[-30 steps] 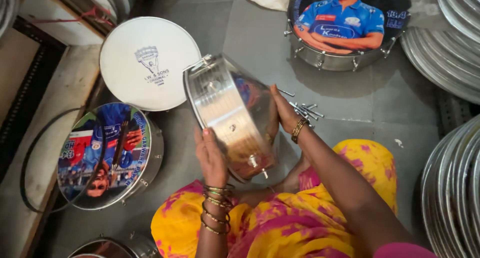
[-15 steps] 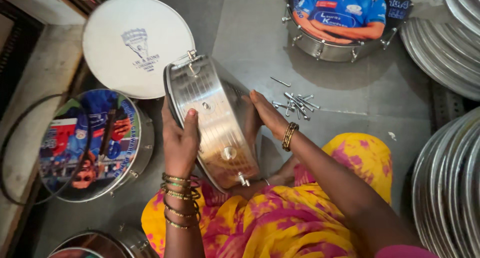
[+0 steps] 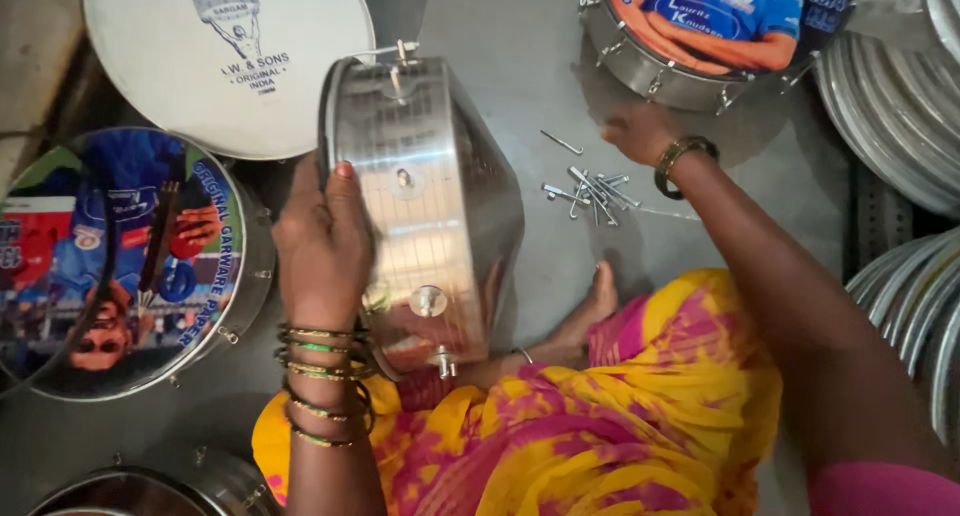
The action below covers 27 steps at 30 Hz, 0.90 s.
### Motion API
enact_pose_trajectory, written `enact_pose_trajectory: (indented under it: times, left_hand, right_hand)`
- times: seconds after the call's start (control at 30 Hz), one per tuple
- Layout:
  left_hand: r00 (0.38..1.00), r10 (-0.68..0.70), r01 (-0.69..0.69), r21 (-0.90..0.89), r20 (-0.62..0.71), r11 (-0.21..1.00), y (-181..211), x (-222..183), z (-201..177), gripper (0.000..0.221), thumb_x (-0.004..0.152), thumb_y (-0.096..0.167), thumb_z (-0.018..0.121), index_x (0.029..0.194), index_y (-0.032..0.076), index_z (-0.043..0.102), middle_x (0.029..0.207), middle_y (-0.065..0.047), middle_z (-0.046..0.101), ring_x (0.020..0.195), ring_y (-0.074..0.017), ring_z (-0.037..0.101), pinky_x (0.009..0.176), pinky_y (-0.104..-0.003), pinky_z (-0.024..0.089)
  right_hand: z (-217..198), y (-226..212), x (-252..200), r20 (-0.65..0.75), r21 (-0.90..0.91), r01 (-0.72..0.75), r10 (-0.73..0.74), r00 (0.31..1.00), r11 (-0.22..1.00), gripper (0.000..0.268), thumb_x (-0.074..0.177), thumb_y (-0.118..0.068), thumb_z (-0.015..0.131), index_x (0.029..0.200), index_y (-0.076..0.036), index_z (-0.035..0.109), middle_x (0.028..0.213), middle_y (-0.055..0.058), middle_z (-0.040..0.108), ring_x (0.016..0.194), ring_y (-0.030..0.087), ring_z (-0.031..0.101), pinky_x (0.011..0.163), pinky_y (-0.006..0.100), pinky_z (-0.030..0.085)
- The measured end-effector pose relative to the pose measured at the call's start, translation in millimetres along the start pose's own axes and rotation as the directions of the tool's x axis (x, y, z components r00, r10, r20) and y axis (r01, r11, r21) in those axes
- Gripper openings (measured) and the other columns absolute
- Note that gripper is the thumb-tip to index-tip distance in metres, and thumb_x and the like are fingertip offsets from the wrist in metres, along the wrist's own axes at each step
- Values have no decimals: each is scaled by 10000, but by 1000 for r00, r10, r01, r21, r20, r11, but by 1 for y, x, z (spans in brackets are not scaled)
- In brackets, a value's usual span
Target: The person attaches metal tension rods and hardware to a drum shell, tightening the components into the frame.
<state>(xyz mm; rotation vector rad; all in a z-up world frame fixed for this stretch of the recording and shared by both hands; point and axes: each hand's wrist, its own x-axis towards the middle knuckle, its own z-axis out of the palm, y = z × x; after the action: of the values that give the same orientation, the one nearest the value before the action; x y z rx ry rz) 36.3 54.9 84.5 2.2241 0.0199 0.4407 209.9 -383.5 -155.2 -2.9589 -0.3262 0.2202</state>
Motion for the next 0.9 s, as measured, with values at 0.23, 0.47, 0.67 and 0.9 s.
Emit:
enact_pose_trajectory:
  times: [0.23, 0.47, 0.67, 0.9]
  left_hand:
    - [996, -53, 52, 27, 65, 998, 0, 18, -14, 320, 1128, 236, 505, 1277, -11, 644, 653, -129, 565, 576, -234, 530, 533, -380, 410]
    - [998, 0, -4, 70, 65, 998, 7, 34, -2, 283, 1129, 226, 506, 1212, -9, 641, 753, -181, 628, 648, -307, 612, 600, -407, 458]
    - [997, 51, -54, 70, 50, 996, 12, 36, 0, 277, 1135, 218, 517, 1234, -15, 632, 780, -199, 648, 678, -342, 628, 608, -424, 467]
    - [1000, 19, -19, 3, 5, 1000, 15, 23, 11, 290, 1075, 208, 519, 1233, 3, 649, 719, -197, 641, 592, -340, 642, 559, -427, 477]
  right_hand:
    - [89, 63, -12, 520, -227, 197, -53, 852, 954, 278, 944, -307, 569, 1017, -161, 794, 1039, 101, 756, 1027, 301, 710, 950, 428, 535]
    - [58, -32, -13, 326, 95, -69, 35, 945, 993, 167, 879, -252, 647, 941, -174, 781, 1041, 115, 747, 998, 339, 699, 887, 468, 542]
    - [48, -87, -29, 401, -60, -116, 131, 907, 991, 261, 837, -256, 738, 1070, -139, 727, 1074, 144, 732, 1027, 348, 699, 860, 485, 561]
    - [51, -97, -31, 353, -149, -73, 122, 928, 986, 246, 892, -203, 692, 1110, -101, 745, 1125, 162, 737, 1062, 344, 720, 870, 467, 582]
